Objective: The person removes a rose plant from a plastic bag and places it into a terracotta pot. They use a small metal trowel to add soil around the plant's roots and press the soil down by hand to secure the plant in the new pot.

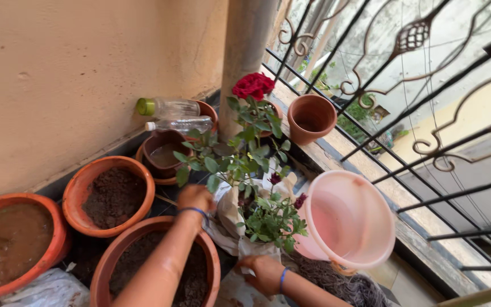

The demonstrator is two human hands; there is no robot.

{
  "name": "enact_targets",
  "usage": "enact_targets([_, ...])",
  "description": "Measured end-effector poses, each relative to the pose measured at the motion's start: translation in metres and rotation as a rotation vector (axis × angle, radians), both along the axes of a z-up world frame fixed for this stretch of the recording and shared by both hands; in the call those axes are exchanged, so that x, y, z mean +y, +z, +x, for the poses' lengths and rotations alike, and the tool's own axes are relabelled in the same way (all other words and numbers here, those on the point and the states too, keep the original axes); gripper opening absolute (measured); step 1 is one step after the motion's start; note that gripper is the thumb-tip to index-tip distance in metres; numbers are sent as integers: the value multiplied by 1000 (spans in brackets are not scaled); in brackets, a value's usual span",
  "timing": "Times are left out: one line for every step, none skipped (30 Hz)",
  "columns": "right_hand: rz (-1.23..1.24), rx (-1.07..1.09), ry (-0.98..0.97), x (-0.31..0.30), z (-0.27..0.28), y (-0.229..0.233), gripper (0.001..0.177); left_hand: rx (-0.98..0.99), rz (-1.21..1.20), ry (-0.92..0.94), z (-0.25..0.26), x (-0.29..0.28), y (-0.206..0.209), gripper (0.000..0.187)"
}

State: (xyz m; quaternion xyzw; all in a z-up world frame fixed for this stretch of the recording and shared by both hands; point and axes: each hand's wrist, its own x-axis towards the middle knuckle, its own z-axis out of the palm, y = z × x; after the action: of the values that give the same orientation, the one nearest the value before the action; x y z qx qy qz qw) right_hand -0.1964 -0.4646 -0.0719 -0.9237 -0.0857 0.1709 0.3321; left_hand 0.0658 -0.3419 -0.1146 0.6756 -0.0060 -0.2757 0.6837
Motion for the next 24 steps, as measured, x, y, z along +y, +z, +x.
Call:
enact_targets([-90, -44, -26, -4, -1, -14, 51, 108, 21, -128, -11, -13, -12, 15])
enact_targets([-179, -81, -41, -7, -3, -25, 61, 224, 43, -246, -24, -23, -22, 23])
enact_targets([-269, -119, -55, -10, -7, -33, 71, 44, 164, -396, -31, -26, -29, 26])
enact_targets([-338, -124, -59, -11, -9, -37, 71, -145, 287, -554, -34, -28, -30, 30])
enact_targets([-407, -129, -63, -13, -10, -39, 71, -338, 408, -709, -37, -29, -26, 35])
enact_targets([-484, -141, -53, -21, -5, -40, 71, -429, 454, -746, -36, -33, -18, 41])
enact_targets([-552, -76, -54, -27, 3, -43, 70, -520, 502, -782, -35, -35, -7, 47])
enact_targets([-609, -1, -55, -26, 7, -51, 68, -600, 555, -827, -38, -32, 2, 53])
enact_targets([-665, 74, -56, -26, 8, -60, 67, -618, 615, -858, -41, -31, 11, 45])
enact_targets([-689, -42, -65, -28, 9, -70, 62, -640, 677, -890, -42, -31, 20, 38])
enact_targets([-710, -158, -75, -30, 9, -79, 58, -662, 739, -923, -43, -30, 29, 34])
enact_targets([-734, -275, -87, -33, 11, -86, 53, -671, 752, -947, -41, -31, 37, 38])
enact_targets([-752, -197, -73, -34, 14, -92, 48, -680, 765, -972, -39, -30, 43, 43])
enact_targets([-768, -114, -56, -34, 13, -94, 43, -685, 777, -999, -39, -29, 47, 48])
enact_targets([-784, -31, -39, -34, 13, -94, 38, -649, 790, -982, -39, -28, 51, 44])
enact_targets([-792, 41, -50, -33, 14, -93, 43, -615, 803, -965, -36, -27, 55, 45])
enact_targets([-800, 113, -60, -32, 14, -90, 48, -581, 817, -949, -34, -25, 57, 49])
enact_targets([-809, 184, -72, -31, 16, -87, 53, -547, 868, -923, -29, -23, 60, 55])
enact_targets([-793, 148, -110, -31, 17, -85, 51, -514, 920, -896, -24, -21, 60, 62])
enact_targets([-776, 116, -148, -32, 16, -83, 50, -478, 969, -870, -22, -19, 58, 69])
enact_targets([-759, 84, -186, -33, 15, -81, 49, -482, 954, -831, -18, -16, 53, 61])
enact_targets([-814, -74, -156, -35, 11, -79, 48, -483, 935, -796, -14, -13, 45, 54])
enact_targets([-866, -232, -124, -39, 9, -75, 47, -484, 916, -762, -11, -13, 35, 47])
enact_targets([-917, -394, -91, -43, 10, -71, 47, -417, 926, -654, -11, -17, 23, 41])
